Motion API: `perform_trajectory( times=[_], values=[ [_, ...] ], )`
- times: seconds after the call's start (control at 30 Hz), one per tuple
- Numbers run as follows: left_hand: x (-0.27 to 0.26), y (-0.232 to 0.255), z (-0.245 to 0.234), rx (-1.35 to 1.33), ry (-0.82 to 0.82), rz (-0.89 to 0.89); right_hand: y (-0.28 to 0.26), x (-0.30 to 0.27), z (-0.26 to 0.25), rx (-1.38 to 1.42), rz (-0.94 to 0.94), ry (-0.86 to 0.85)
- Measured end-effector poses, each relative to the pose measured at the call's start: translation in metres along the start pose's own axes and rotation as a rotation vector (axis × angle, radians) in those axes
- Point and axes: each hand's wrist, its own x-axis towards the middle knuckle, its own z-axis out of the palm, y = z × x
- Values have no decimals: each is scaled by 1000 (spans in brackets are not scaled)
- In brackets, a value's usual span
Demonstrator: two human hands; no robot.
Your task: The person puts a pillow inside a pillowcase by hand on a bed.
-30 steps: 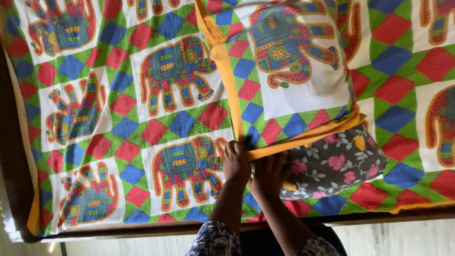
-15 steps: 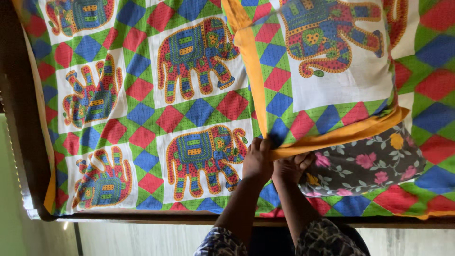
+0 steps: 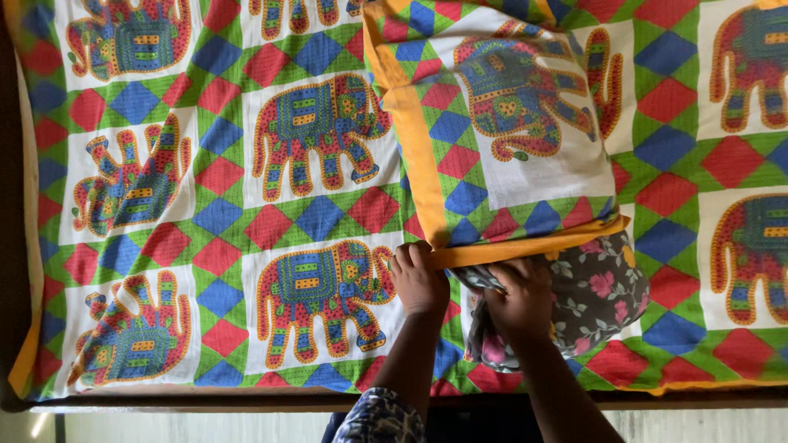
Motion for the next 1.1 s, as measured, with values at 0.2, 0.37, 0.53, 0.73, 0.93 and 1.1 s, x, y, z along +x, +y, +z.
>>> perform_trajectory(
  times=[0.2, 0.37, 0.53, 0.73, 0.93, 1.1],
  values=[
    [-8, 15, 15, 10, 58, 123, -10, 24, -34, 187, -51, 148],
    [-17, 36, -27, -169, -4, 534, -14, 31, -44, 305, 35, 241],
    [1, 64, -67, -433, -44, 433, -6, 9, -10, 448, 187, 300],
    [-20, 72, -73, -570, -259, 569, 10, 0, 29, 382, 191, 280],
    [-32, 33, -53, -280, -225, 592, 12, 14, 60, 179, 120, 43],
    [-18, -13, -42, -49, -141, 455, -1, -13, 79, -142, 232, -294]
  ],
)
